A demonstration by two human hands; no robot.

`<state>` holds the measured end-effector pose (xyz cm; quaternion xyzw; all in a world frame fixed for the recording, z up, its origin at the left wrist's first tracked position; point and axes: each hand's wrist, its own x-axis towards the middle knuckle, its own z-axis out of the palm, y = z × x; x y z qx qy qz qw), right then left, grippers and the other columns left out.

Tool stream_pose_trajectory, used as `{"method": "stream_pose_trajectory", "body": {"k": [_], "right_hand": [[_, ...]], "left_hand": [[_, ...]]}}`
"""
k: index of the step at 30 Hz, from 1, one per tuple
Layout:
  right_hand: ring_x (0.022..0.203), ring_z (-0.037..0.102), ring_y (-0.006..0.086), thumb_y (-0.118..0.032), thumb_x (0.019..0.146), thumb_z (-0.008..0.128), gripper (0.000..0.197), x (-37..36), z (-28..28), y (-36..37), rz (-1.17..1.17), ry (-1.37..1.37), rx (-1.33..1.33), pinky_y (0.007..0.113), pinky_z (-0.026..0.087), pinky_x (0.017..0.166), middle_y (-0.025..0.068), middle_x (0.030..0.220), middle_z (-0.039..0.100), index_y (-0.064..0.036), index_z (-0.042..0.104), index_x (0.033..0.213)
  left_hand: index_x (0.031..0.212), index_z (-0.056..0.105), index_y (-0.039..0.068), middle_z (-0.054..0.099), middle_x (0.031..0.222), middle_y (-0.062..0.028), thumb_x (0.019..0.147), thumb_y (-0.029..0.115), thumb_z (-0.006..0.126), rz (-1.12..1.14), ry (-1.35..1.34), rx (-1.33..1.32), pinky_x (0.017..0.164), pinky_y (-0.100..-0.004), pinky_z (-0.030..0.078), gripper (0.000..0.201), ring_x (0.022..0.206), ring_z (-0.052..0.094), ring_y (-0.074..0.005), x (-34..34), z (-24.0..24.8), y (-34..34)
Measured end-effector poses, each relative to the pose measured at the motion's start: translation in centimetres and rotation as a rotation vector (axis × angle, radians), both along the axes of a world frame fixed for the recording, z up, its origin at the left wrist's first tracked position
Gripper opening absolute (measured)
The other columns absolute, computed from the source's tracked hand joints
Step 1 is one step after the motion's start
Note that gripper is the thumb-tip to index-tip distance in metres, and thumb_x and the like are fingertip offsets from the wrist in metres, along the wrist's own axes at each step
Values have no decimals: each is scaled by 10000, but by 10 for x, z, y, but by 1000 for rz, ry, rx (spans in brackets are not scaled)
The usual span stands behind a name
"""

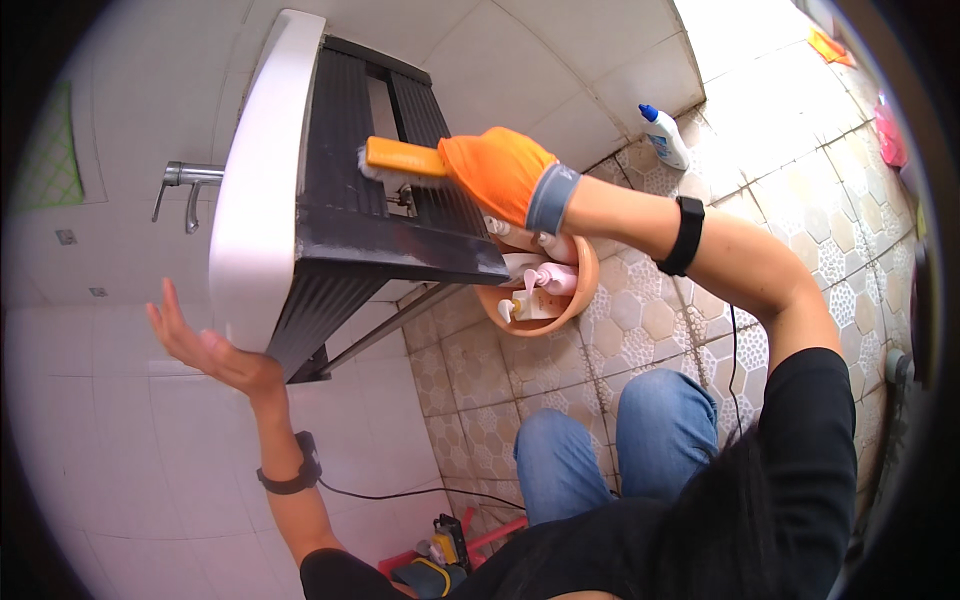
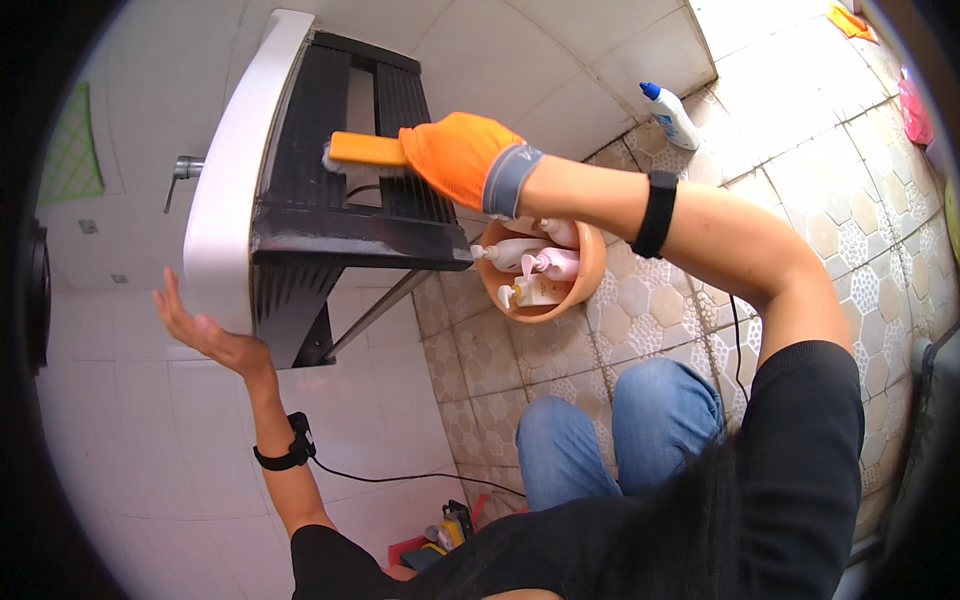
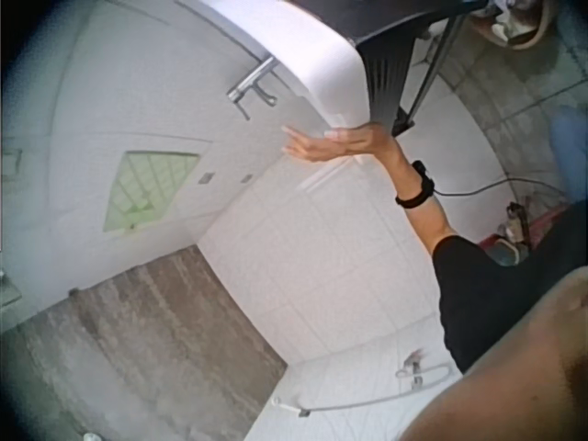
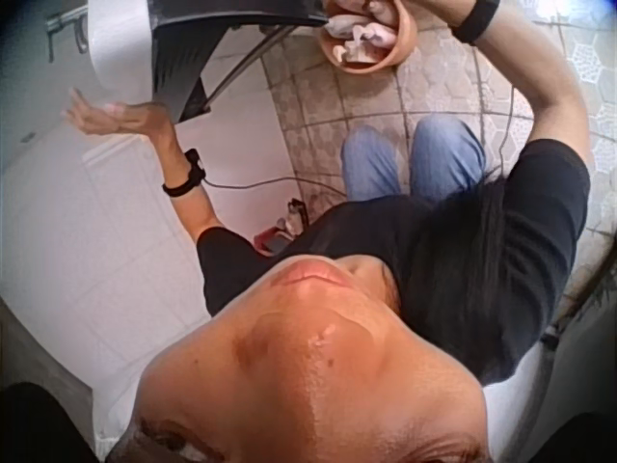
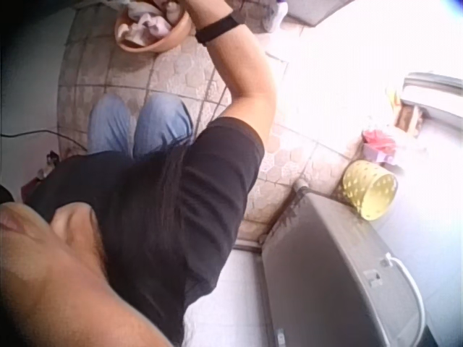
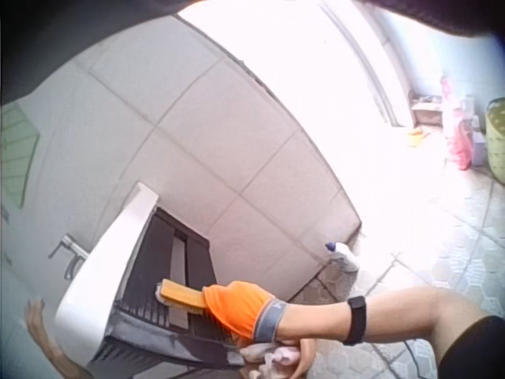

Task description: The person scrubs the black rim of a bathroom sink using a brush while wearing a single orange glove.

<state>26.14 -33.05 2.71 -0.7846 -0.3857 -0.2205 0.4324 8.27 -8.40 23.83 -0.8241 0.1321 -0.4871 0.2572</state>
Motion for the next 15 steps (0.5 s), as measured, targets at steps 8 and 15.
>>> {"method": "stream_pose_trajectory", "body": {"k": [8, 15], "right_hand": [[722, 720, 388, -100, 900, 679, 179, -9, -18, 0, 106, -24, 44, 457, 594, 651, 166, 852, 694, -24, 640, 1057], [749, 727, 395, -149, 957, 640, 200, 10, 17, 10, -7, -60, 26, 482, 583, 654, 185, 814, 722, 8, 647, 1082]], "left_hand": [[1446, 554, 5, 558, 1555, -125, 1085, 341, 248, 16, 24, -7, 1274, -547, 221, 581, 1552, 327, -398, -1, 1, 2], [1447, 550, -10, 557, 1567, -137, 1065, 331, 259, 4, 12, -27, 1273, -557, 207, 588, 1564, 313, -418, -1, -2, 2]]}}
